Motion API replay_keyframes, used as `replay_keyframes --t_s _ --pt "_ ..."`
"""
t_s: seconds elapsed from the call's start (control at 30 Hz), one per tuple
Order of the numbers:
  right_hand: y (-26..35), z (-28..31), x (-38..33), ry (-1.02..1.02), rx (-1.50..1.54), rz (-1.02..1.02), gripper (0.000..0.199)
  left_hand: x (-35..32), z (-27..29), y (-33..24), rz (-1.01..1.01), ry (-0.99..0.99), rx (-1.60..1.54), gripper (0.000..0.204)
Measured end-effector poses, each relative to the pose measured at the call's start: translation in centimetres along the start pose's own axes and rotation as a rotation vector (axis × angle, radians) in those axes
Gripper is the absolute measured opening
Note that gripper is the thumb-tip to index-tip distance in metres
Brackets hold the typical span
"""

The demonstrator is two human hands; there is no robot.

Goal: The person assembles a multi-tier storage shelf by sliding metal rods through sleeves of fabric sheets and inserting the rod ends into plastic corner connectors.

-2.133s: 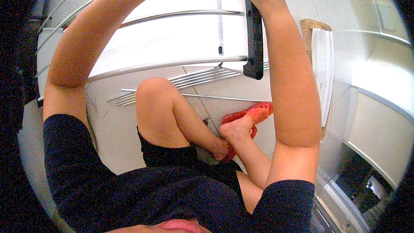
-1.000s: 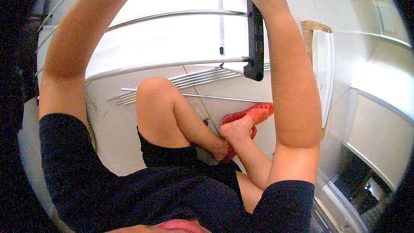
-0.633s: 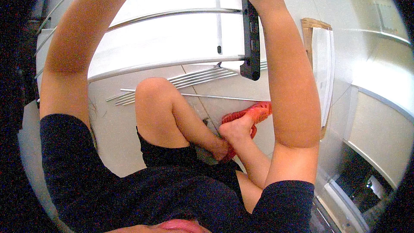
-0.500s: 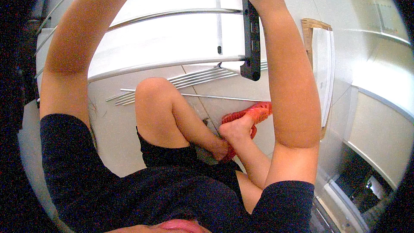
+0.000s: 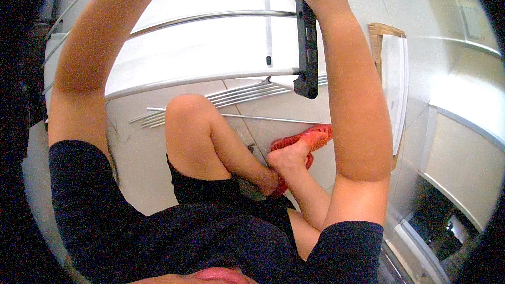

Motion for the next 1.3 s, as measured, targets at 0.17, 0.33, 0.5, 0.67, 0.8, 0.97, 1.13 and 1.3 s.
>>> replay_keyframes --t_s 0.17,0.33,0.5,0.67,0.8,0.97,1.13,1.3 --pt "-0.8 0.8 0.1 0.064 0.005 -0.056 0.031 -4.2 1.6 -7.5 -0.264 -0.015 -0.068 0.009" --pt "-0.5 0.5 0.1 -0.005 -0.035 -0.047 0.032 -9.8 -1.4 -10.2 0.069 0.449 -0.033 0.024" --pt "-0.7 0.1 0.0 -0.046 0.003 -0.014 0.032 -10.0 -1.3 -10.6 0.031 0.466 -0.073 0.026" --pt "-1.0 0.3 0.1 -0.047 -0.003 0.003 0.033 -9.5 -0.9 -11.3 0.067 0.56 0.014 0.026" --pt "-0.2 0.9 -0.6 -0.011 -0.001 -0.086 0.033 -9.5 -0.7 -11.5 0.037 0.568 0.016 0.027" --pt "-0.7 0.4 -0.4 -0.05 -0.06 -0.065 0.032 -9.3 0.1 -11.4 0.106 0.598 -0.034 0.026" --pt "-1.2 0.3 -0.1 -0.062 -0.024 -0.039 0.033 -8.8 1.6 -11.8 0.047 0.511 -0.037 0.021" --pt "0.8 -0.3 -0.6 -0.038 -0.076 -0.013 0.033 -9.6 0.8 -11.3 0.058 0.475 0.027 0.021"
Point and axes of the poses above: each hand's wrist, its own x-axis towards the middle knuckle, its own z-axis out of the back of the hand, y = z × x, the point moved 3 cm from there along x, towards the middle knuckle, and after that the axes turned 2 degrees about -x, right-handed, at the moved point
